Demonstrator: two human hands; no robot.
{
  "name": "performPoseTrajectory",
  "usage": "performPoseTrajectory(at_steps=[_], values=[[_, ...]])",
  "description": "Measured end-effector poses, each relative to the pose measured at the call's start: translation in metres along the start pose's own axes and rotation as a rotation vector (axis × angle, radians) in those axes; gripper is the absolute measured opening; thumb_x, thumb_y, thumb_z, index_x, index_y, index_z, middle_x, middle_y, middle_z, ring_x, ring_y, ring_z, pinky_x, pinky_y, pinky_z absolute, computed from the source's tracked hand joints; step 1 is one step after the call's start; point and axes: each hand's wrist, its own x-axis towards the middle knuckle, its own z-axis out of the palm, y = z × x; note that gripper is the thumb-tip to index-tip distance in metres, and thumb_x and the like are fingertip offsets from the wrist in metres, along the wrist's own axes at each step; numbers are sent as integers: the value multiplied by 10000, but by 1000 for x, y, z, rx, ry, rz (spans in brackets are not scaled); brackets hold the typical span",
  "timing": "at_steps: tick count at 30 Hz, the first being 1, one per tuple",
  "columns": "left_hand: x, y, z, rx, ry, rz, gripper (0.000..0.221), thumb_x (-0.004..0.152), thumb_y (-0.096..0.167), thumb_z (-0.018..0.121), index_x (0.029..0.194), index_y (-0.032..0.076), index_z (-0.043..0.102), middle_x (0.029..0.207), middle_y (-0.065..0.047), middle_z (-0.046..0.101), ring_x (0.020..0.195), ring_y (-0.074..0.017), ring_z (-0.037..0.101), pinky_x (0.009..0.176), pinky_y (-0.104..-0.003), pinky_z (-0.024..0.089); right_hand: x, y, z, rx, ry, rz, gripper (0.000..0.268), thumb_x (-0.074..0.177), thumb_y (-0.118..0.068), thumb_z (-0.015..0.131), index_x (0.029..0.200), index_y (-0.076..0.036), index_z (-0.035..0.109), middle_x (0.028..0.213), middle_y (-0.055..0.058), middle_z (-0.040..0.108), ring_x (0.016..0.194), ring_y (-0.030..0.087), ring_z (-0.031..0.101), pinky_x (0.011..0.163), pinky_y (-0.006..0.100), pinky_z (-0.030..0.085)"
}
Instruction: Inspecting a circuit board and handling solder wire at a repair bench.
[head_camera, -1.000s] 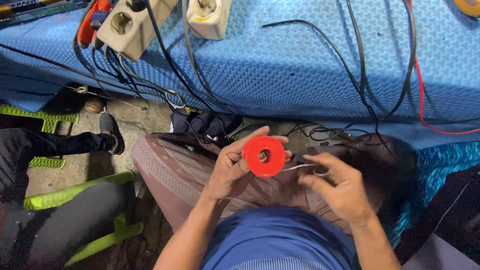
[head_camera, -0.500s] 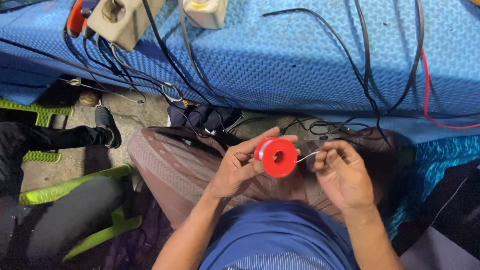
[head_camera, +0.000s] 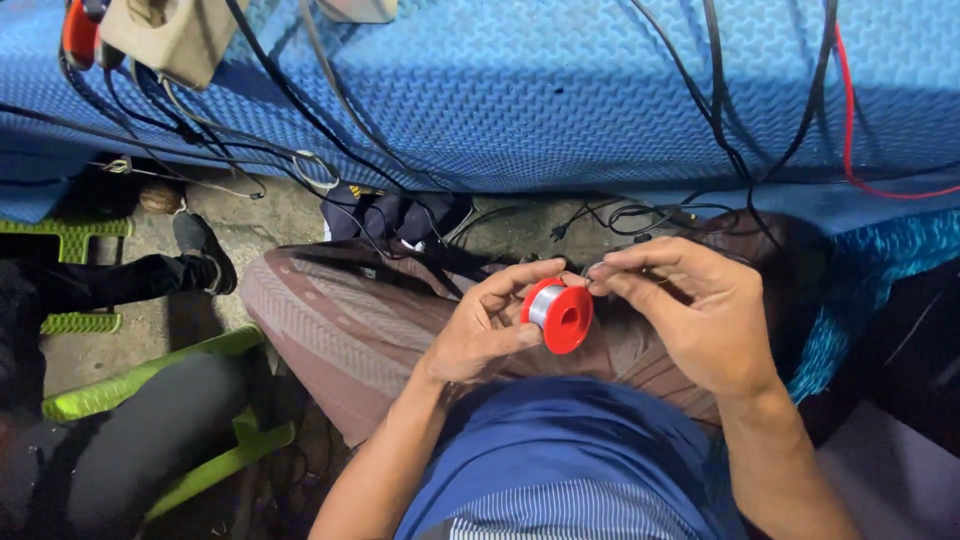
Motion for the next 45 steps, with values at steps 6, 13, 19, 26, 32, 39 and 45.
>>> performPoseTrajectory(at_steps=[6, 13, 19, 26, 32, 39, 45], values=[[-1, 3, -6, 22, -19, -36, 651, 912, 101, 796, 1477, -1, 490, 1421, -170, 624, 1258, -217, 638, 1122, -344, 495, -4, -24, -1, -249, -136, -268, 113, 891, 47, 721, 996, 8, 719, 998, 124, 788, 948, 198, 778, 940, 279, 615], [0, 1, -5, -6, -15, 50, 598, 926, 83, 799, 1450, 37, 515, 1420, -190, 617, 1259, -218, 644, 1111, -357, 523, -15, -30, -9, -237, -298, -350, 226, 990, 22, 527, 1135, 46, 699, 1020, 109, 802, 906, 204, 788, 805, 241, 640], [0, -1, -8, 34, 20, 94, 576, 917, 64, 801, 1425, 35, 530, 1415, -193, 618, 1232, -210, 648, 1109, -354, 523, -22, -20, -11, -276, -324, -406, 253, 960, 106, 533, 1092, 17, 730, 1104, 177, 750, 975, 244, 771, 905, 276, 628], [3, 1, 0, 117, 79, 131, 562, 905, 44, 801, 1401, 17, 540, 1393, -176, 623, 1207, -211, 654, 1059, -346, 549, -21, -8, 7, -761, -129, -668, 249, 959, 163, 510, 1097, 85, 702, 1022, 196, 710, 839, 329, 668, 794, 417, 561], [3, -5, 3, 120, 135, 166, 537, 903, -23, 776, 1389, 35, 556, 1372, -158, 634, 1229, -209, 643, 1084, -342, 539, -26, 4, 24, -961, 23, -767, 269, 973, 178, 527, 1102, 64, 733, 1013, 172, 672, 824, 310, 630, 770, 411, 574], [3, -4, 7, 203, 133, 203, 543, 905, -16, 783, 1393, 44, 552, 1379, -170, 632, 1258, -216, 632, 1065, -334, 550, -28, 22, 27, -703, 122, -800, 158, 889, 233, 692, 969, 97, 707, 964, 203, 713, 797, 339, 707, 717, 391, 623], [6, -1, 13, 315, 165, 230, 549, 876, 6, 813, 1365, 42, 567, 1349, -156, 636, 1283, -222, 618, 1151, -338, 506, -26, 18, 27, -605, 88, -684, 98, 875, 200, 709, 899, 116, 665, 902, 207, 721, 784, 323, 708, 743, 387, 609]])
